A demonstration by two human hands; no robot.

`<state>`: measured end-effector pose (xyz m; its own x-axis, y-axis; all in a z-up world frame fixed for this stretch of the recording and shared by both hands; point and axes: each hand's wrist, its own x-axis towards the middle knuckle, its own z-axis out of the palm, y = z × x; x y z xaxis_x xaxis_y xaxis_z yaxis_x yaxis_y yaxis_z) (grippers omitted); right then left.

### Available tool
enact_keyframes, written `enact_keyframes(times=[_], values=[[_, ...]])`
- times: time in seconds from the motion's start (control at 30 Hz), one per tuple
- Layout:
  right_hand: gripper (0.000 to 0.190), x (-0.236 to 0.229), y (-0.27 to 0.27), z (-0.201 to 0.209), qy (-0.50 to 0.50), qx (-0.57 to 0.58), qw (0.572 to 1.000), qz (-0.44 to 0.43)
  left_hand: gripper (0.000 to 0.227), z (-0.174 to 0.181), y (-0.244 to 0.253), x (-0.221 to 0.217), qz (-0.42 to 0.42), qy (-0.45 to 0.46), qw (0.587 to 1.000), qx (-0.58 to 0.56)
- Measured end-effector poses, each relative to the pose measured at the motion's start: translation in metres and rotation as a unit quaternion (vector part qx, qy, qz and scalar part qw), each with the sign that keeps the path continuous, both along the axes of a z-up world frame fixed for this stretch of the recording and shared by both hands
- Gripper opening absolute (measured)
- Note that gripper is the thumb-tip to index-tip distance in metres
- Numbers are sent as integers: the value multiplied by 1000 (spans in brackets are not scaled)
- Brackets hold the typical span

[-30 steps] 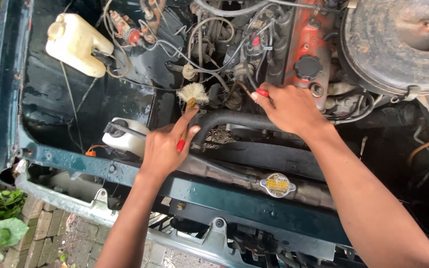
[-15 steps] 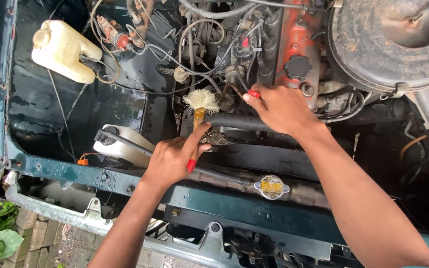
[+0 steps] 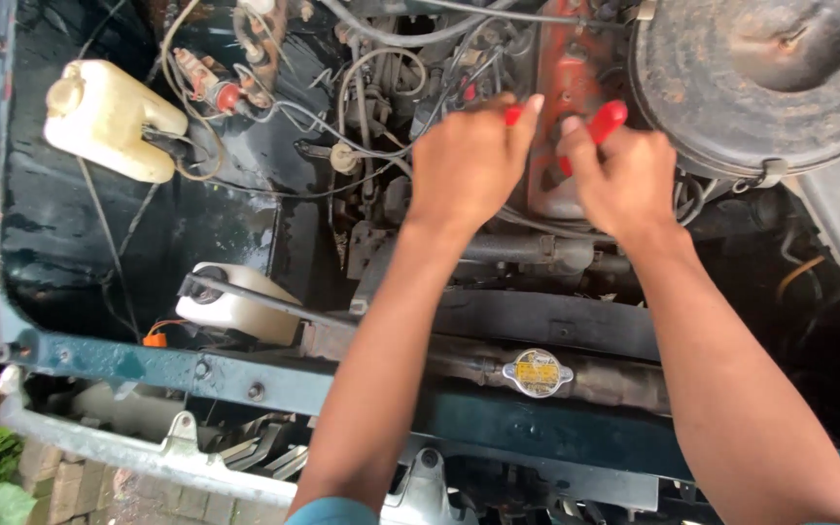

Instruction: The person scrubs the engine bay of a vehicle using a small brush with red handles. They clean around the valve cover, hoses, and the air filter housing, moving the brush across various surfaces to remove dirt and grime.

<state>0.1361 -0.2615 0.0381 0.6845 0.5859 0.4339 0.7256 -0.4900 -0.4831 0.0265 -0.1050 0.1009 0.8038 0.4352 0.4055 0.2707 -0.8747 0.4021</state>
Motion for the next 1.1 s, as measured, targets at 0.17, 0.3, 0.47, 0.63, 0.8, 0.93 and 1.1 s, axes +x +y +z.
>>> enact_keyframes(times=[0.17, 0.3, 0.47, 0.63, 0.8, 0.93, 1.1], values=[[43, 11, -5, -2, 27, -28, 998, -54, 40, -43, -2, 11, -35, -17, 998, 55], [41, -15, 2, 27, 39, -78, 996, 31, 42, -52, 25, 6, -51, -36, 994, 92], [46, -25, 6, 19, 104, -175, 977, 61, 39, -50, 14, 4, -30, -29, 996, 73], [27, -20, 8, 18, 41, -136, 988, 56, 33, -53, 15, 6, -61, 22, 998, 6], [34, -13, 12, -27, 104, -257, 960, 51, 39, -52, 14, 8, -89, 35, 995, -18], [44, -14, 10, 6, 91, -295, 951, 18, 43, -49, 10, 11, -85, 37, 995, -27], [30, -24, 6, 22, -27, -200, 979, -4, 40, -51, 3, 10, -114, -1, 993, -27]])
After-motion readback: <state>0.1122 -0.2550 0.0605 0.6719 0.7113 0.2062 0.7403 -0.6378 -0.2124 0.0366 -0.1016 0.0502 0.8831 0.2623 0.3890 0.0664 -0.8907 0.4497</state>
